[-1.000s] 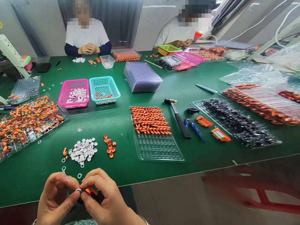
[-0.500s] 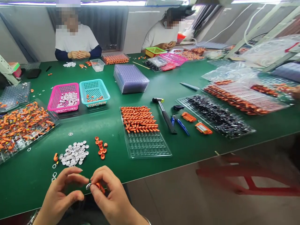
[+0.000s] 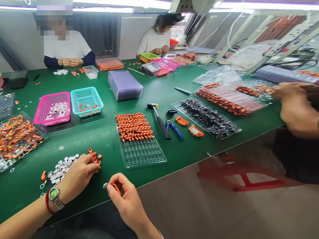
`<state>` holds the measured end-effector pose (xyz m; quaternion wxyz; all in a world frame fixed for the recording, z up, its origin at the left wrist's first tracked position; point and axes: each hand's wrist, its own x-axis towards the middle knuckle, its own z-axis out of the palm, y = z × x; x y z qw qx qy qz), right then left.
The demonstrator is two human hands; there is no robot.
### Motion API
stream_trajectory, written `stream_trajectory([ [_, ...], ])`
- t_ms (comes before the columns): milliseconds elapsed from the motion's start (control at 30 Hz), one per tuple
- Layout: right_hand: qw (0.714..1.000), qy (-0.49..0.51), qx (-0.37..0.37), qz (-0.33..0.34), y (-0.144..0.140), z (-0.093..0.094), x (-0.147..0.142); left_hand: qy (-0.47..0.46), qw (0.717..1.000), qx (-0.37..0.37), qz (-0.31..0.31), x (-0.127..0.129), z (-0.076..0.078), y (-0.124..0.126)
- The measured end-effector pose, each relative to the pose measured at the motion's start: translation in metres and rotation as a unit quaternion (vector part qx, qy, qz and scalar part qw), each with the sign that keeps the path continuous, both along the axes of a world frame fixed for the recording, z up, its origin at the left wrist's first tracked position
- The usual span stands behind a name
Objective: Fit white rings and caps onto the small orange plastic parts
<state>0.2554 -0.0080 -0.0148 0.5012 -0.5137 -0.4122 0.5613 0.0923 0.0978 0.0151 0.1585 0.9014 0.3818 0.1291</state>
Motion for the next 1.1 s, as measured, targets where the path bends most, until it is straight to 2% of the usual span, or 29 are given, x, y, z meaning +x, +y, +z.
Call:
stream_trajectory([
  [167, 1.000, 0.012, -0.007, 0.015, 0.003, 0.003, -0.004, -0.013, 1.000, -0.007, 0.022, -0.009, 0.004, -0.015],
  [267, 1.000, 0.006, -0.004, 0.031, 0.002, 0.008, -0.010, -0.075, 0.993, -0.060, 0.061, -0.021, 0.008, -0.036],
  [333, 0.999, -0.007, 0.003, 0.046, 0.002, 0.014, -0.014, -0.185, 0.963, -0.164, 0.110, -0.030, 0.009, -0.050],
  [433, 0.996, -0.059, 0.027, 0.061, 0.002, 0.024, -0.022, -0.324, 0.873, -0.322, 0.172, -0.041, 0.010, -0.069],
  [500, 0.990, -0.108, 0.050, 0.070, 0.003, 0.030, -0.028, -0.369, 0.831, -0.366, 0.197, -0.046, 0.009, -0.079],
  [533, 0.987, -0.130, 0.060, 0.078, 0.003, 0.032, -0.030, -0.381, 0.824, -0.365, 0.208, -0.048, 0.009, -0.083],
  [767, 0.964, -0.210, 0.088, 0.138, 0.003, 0.040, -0.044, -0.389, 0.856, -0.256, 0.225, -0.058, 0.005, -0.096],
  [1100, 0.948, -0.262, 0.118, 0.138, 0.003, 0.038, -0.053, -0.346, 0.911, -0.135, 0.181, -0.064, -0.007, -0.102],
])
